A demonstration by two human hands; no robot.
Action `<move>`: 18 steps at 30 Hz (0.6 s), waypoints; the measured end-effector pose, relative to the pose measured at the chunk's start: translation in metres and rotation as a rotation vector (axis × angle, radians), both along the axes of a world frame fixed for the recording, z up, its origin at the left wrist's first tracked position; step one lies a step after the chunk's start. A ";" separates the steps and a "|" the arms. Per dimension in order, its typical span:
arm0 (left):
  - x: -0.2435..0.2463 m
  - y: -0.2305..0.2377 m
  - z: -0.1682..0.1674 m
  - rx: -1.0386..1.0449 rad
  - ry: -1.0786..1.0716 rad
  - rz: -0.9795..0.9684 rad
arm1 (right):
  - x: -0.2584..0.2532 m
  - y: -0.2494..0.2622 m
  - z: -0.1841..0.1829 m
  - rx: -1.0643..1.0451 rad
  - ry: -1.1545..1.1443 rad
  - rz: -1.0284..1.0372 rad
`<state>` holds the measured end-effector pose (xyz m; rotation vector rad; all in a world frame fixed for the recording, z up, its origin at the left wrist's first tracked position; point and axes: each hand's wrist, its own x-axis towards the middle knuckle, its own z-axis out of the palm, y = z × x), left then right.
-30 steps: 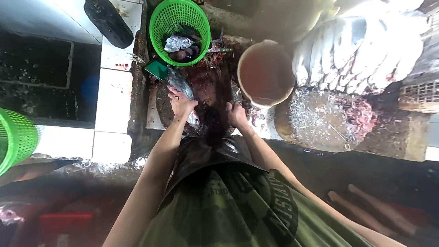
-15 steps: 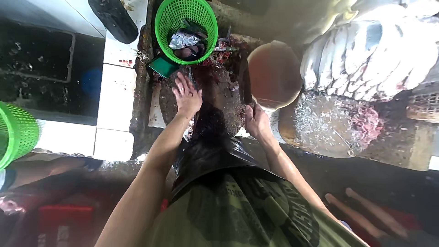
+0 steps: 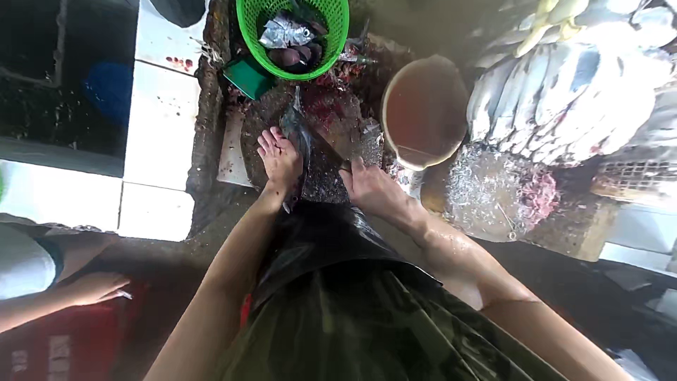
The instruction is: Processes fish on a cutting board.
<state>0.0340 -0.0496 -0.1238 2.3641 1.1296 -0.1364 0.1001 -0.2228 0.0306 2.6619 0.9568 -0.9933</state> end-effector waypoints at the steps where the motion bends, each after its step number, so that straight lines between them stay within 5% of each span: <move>1: 0.002 -0.001 0.001 0.012 0.006 0.000 | 0.002 0.002 -0.001 -0.010 0.001 0.011; 11: 0.004 0.003 0.003 -0.017 0.011 -0.003 | 0.004 0.033 0.003 -0.154 0.038 0.010; 16: 0.008 0.004 -0.001 -0.003 0.053 0.001 | 0.018 0.084 -0.110 0.069 0.031 -0.179; 18: 0.008 0.002 -0.001 0.002 0.059 0.020 | 0.022 0.089 -0.120 0.112 0.046 -0.173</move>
